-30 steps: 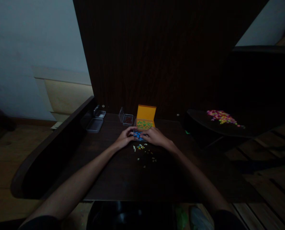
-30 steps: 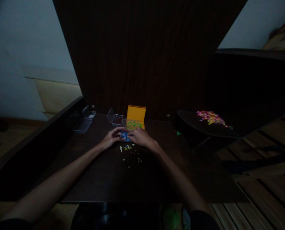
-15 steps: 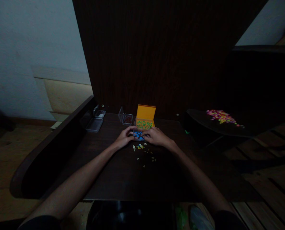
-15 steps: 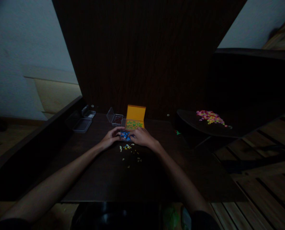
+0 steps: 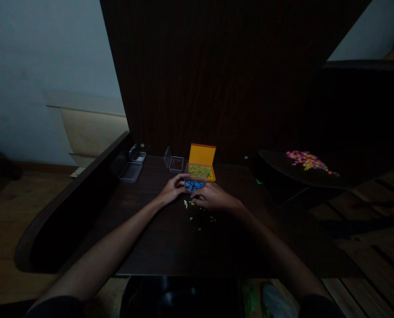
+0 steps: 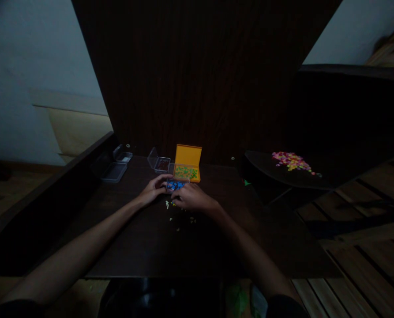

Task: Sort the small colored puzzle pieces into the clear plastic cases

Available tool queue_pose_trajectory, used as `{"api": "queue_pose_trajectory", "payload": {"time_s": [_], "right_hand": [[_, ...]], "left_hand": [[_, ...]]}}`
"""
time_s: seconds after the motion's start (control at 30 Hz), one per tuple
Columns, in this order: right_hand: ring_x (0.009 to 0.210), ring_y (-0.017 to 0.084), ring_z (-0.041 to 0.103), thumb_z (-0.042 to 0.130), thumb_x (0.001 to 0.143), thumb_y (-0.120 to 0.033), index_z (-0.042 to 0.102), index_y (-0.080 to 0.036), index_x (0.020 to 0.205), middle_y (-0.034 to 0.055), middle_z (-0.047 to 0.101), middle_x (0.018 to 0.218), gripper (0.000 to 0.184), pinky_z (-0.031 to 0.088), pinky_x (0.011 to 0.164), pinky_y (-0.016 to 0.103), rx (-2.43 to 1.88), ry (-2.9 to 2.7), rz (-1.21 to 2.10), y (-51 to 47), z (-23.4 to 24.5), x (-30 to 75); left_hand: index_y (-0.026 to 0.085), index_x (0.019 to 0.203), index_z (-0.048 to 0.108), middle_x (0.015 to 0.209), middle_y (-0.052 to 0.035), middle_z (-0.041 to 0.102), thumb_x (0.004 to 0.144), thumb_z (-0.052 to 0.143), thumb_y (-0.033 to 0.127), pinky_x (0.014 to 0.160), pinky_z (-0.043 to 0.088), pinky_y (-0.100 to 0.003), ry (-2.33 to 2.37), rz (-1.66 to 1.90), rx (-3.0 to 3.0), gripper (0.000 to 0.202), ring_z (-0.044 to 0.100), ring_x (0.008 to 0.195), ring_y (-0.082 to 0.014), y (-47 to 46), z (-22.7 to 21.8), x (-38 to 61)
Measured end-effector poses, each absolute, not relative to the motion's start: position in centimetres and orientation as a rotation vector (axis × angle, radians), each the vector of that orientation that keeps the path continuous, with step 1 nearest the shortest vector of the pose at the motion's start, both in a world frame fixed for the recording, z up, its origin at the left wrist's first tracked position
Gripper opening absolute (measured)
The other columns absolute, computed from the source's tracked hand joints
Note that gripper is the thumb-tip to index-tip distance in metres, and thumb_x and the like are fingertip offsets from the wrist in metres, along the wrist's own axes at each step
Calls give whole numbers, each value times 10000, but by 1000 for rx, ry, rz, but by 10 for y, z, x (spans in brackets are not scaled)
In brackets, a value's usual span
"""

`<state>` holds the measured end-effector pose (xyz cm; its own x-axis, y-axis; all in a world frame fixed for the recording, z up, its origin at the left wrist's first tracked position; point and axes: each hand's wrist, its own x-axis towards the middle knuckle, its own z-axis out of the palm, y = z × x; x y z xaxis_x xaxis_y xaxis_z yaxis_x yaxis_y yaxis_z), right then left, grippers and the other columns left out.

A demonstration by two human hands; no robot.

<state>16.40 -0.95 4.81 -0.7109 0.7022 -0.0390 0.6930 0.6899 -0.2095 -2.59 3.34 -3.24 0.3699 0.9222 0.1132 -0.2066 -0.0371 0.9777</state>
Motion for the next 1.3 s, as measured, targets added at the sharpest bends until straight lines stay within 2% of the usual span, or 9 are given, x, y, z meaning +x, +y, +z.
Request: {"api": "queue_pose_trajectory", "payload": {"time_s": [0.17,0.27,0.33,0.43,0.9,1.13,1.3], "right_hand": [[904,201,623,565,896,-340,710,-224,1063,75,693,969,250,423,753,272,-1327,-2895,225,-9,30,158],[941,216,622,555,899,-346,707,-222,1046,83,688,974,245,432,768,280,-1381,-2899,193,-9,26,155],[936,218,625,536,904,-336,711,-227,1014,81,690,965,233,437,759,281,-1400,-2896,194,-10,26,154],[928,217,628,526,905,-317,710,-230,996,77,691,960,223,442,756,279,-1418,-2888,215,-11,25,152],[961,242,632,491,925,-282,620,-155,1126,137,666,1046,270,468,812,322,-1472,-2868,256,-14,20,148],[934,216,627,462,959,-282,600,-151,1123,125,666,1031,251,447,797,300,-1387,-2864,285,-15,27,153],[909,203,628,461,956,-254,615,-152,1093,112,672,1035,229,437,778,285,-1358,-2924,297,-16,28,150]], "left_hand": [[159,1113,607,1019,-35,672,575,750,124,836,498,-290,757,1055,1282,558,635,867,-149,32,-29,-27],[154,1121,598,931,-16,680,579,757,131,831,498,-281,755,1043,1272,565,637,855,-146,30,-27,-26],[151,1133,592,877,-4,680,588,755,127,831,498,-280,756,1036,1271,569,640,838,-142,30,-27,-26],[157,1128,599,905,-9,680,600,748,123,834,499,-284,751,1050,1281,550,640,834,-139,30,-27,-26],[159,1137,594,885,-12,675,595,751,150,862,488,-311,757,1040,1304,564,635,850,-154,31,-29,-27],[166,1124,605,911,-12,676,600,719,122,834,496,-294,741,1050,1308,537,636,850,-150,32,-30,-27],[160,1130,611,940,-23,678,605,735,118,864,498,-306,748,1048,1302,541,637,874,-156,31,-28,-27]]}}
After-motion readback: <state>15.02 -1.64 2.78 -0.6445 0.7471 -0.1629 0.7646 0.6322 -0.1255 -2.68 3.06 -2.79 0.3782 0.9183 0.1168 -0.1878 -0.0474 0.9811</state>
